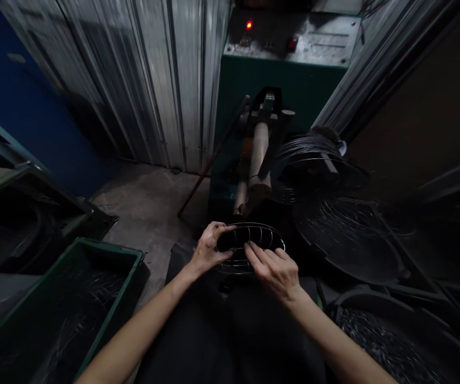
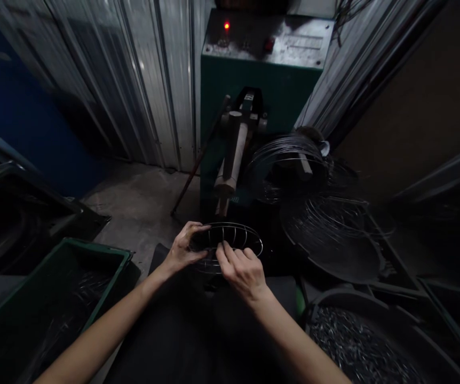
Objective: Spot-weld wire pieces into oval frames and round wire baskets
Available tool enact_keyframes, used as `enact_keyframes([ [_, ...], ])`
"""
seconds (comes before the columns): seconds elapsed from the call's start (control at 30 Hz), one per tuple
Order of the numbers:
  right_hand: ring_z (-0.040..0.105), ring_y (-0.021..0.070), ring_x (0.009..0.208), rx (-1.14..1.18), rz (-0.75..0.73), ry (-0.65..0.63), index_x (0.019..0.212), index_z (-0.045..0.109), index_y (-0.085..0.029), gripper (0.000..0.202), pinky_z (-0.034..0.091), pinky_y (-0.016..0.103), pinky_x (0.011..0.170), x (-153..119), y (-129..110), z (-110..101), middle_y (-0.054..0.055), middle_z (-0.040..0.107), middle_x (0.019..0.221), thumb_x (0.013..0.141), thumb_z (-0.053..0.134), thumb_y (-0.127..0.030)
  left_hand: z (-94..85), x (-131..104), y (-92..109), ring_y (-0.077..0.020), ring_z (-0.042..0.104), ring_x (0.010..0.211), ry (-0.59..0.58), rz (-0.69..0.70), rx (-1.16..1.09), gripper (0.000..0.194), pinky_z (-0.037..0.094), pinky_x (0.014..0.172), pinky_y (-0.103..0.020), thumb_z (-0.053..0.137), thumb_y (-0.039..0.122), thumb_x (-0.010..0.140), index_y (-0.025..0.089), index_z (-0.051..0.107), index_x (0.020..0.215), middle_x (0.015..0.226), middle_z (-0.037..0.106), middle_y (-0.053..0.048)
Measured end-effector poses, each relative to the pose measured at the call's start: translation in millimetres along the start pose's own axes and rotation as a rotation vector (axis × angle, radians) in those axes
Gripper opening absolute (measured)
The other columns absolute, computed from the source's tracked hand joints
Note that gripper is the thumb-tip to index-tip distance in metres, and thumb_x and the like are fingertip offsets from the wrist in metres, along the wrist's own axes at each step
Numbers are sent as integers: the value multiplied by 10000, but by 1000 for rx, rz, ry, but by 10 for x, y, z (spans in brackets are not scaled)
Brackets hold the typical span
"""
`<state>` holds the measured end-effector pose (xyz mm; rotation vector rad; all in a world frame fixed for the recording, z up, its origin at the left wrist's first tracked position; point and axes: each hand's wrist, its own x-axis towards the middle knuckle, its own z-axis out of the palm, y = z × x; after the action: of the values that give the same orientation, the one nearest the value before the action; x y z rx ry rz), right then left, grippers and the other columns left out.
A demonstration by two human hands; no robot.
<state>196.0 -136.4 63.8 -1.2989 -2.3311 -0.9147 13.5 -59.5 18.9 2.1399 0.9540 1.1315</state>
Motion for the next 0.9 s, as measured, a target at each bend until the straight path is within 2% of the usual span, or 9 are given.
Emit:
enact_keyframes([
  [0.1, 512, 94, 593, -5, -37, 36, 1027, 688, -182, 292, 326, 287, 612, -11, 33, 11, 36, 723, 1033, 879, 472, -52, -32, 22, -34, -225, 558, 1069, -25, 33, -24, 555, 487, 934, -387, 722, 168, 671, 224, 561, 1199, 1124, 521, -76],
  [0.27, 527, 92, 605, 87, -48, -12, 1089, 672, -206, 323, 332, 280, 605, 11, 102, 70, 45, 710, 1078, 886, 470, -57, -65, 106, -119, -225, 565, 1058, -47, 57, -50, 550, 494, 920, -388, 733, 212, 678, 225, 565, 1202, 1129, 520, -80],
  [0.37, 532, 93, 612, 102, -49, 2, 1095, 669, -187, 314, 330, 284, 604, 30, 123, 110, 66, 705, 1087, 880, 481, -55, -59, 143, -175, -226, 560, 1066, -27, 79, -56, 544, 491, 923, -390, 727, 210, 683, 230, 565, 1201, 1121, 520, -76],
  [0.9, 517, 92, 594, -50, -50, -16, 1041, 685, -219, 298, 328, 293, 594, 80, 166, 406, 15, 706, 1095, 891, 466, -85, 1, 323, -440, -234, 527, 1114, -54, 114, 107, 593, 461, 963, -413, 733, 155, 671, 252, 553, 1228, 1178, 499, -73],
])
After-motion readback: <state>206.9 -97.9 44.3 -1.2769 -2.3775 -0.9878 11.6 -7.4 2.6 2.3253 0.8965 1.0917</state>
